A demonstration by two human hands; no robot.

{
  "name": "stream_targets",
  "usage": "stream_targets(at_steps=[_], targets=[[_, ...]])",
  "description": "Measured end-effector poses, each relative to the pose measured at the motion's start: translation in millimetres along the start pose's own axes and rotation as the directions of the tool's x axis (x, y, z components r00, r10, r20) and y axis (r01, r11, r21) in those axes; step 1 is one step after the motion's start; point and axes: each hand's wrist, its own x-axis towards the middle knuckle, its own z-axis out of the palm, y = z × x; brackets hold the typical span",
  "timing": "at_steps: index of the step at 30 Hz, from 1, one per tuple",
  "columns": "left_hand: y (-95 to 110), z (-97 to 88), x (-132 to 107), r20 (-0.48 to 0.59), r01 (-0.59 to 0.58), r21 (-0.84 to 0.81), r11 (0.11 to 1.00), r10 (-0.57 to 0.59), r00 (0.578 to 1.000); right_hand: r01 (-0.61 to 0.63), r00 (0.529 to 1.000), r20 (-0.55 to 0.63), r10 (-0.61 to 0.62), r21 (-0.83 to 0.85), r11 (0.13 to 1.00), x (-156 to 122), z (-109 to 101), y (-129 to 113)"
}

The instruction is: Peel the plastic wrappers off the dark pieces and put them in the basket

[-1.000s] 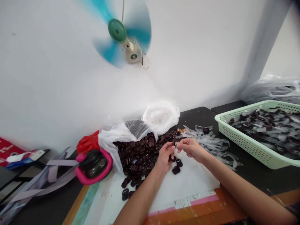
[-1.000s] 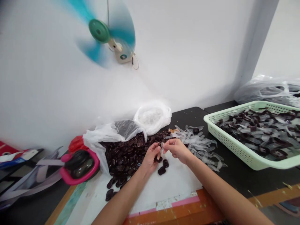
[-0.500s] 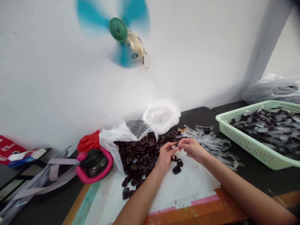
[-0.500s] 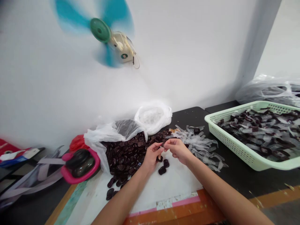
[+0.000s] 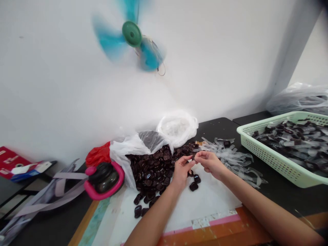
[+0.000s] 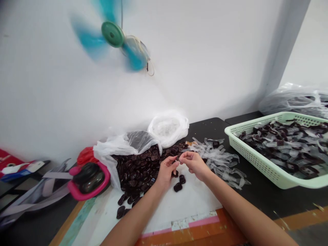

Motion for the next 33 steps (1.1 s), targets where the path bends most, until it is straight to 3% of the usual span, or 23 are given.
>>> stream_targets(at_steps=[7,18,26,33], targets=[[-4,0.3,0,0.000,0.083,-0.093,0.992,-0.084,0.997,-0.005,0.999,-0.045,0.006,0.018,1.000,1,1,1],[-2,1.8,-2,-0.001,0.060,-0.027,0.998,-0.060,0.998,0.056,0.989,-0.142,-0.051,0.031,0.998,0,8,3],[-3,2.8,-3,-0.040,-0.054,0.069,0.996,0.057,0.998,-0.029,0.997,-0.067,0.036,0.111,0.993,-3,11,0],[3,0.7,-4,-0.055,-0.111,0.184,0.977,0.123,0.991,0.051,0.992,-0.117,-0.047,0.031,0.998,-1,12,6]])
